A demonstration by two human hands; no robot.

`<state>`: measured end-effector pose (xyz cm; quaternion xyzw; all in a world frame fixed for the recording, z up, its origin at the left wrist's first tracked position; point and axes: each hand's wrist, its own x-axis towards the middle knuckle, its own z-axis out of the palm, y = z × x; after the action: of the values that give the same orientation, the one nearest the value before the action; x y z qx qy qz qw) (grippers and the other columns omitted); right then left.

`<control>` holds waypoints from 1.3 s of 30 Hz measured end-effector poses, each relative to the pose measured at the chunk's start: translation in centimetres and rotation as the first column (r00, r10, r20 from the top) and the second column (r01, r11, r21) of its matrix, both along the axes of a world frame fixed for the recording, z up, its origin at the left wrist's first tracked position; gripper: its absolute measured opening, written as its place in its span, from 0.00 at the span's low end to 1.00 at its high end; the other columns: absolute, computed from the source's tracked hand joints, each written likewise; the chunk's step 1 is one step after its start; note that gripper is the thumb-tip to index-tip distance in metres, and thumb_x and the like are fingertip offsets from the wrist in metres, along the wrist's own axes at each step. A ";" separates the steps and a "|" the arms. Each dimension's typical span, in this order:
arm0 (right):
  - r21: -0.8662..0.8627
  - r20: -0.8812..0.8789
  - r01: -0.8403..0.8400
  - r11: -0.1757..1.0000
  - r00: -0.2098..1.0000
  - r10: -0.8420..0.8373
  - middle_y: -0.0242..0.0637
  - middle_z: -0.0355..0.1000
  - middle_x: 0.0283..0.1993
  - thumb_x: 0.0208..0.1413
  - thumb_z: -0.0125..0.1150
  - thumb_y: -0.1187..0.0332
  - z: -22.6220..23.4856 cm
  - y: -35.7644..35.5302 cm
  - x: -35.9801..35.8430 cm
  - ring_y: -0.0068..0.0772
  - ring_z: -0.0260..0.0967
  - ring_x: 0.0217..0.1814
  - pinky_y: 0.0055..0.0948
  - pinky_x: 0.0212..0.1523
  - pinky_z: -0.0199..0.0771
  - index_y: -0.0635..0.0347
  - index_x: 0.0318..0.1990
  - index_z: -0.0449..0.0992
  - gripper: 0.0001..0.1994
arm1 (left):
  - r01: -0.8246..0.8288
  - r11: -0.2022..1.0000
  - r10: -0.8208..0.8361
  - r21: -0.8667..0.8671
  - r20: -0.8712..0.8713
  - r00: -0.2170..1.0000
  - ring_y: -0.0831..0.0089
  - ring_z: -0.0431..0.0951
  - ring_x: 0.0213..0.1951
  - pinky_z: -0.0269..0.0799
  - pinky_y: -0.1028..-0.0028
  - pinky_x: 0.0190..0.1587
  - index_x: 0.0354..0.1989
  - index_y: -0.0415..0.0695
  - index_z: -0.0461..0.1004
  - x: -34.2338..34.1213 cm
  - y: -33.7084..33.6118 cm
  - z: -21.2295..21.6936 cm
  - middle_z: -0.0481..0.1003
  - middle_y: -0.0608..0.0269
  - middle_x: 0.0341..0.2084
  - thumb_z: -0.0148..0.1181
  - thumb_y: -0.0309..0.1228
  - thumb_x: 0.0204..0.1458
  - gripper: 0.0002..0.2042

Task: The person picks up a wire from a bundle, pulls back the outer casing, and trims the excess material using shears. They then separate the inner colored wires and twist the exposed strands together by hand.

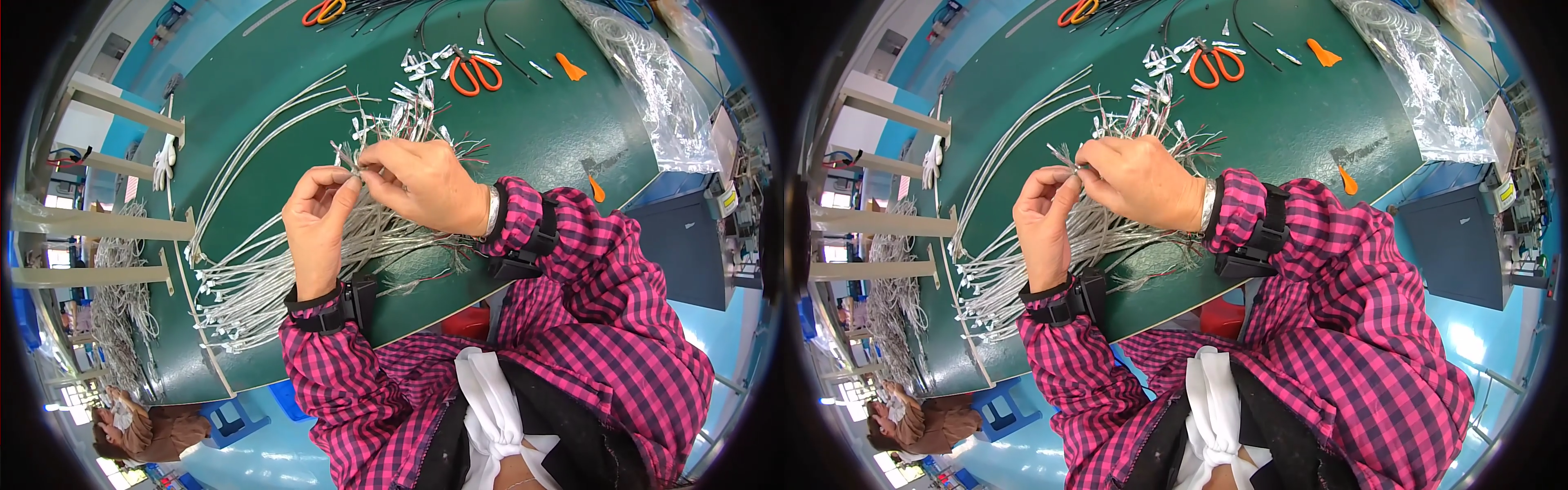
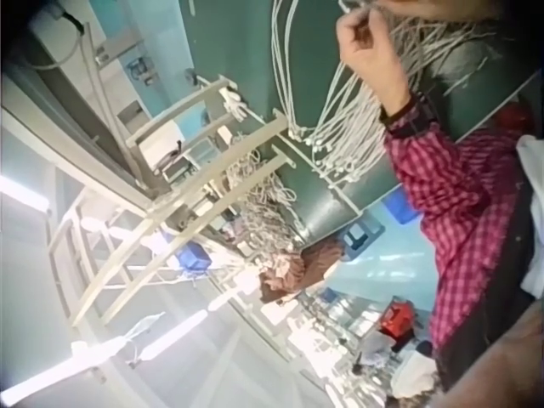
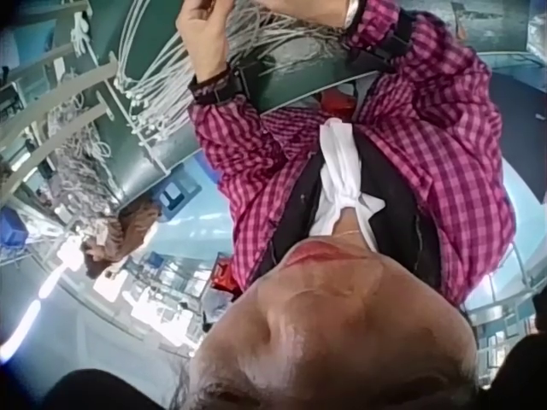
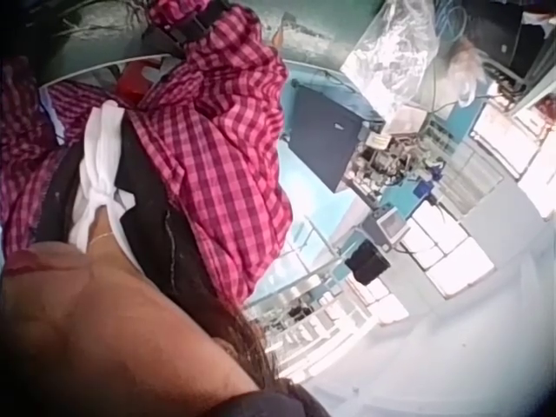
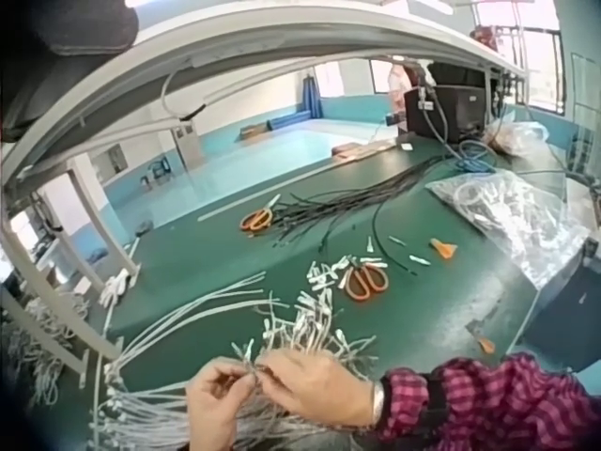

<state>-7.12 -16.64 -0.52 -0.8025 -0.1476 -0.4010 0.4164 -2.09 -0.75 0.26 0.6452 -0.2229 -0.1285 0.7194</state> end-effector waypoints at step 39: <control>0.624 -0.424 -0.146 0.767 0.762 0.490 0.33 0.71 0.22 0.53 0.53 0.77 0.6 -0.4 -0.5 0.18 0.71 0.23 0.17 0.24 0.72 0.68 0.33 0.68 0.03 | -0.151 0.986 0.151 -0.074 0.003 0.988 0.82 0.70 0.31 0.65 0.82 0.36 0.34 0.37 0.74 -1.1 -1.2 0.7 0.72 0.68 0.29 0.60 0.20 0.49 0.04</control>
<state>-7.58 -17.01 0.07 -0.6872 -0.0349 -0.0894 0.7201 -3.23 -2.00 1.01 0.6339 -0.1812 -0.0625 0.7493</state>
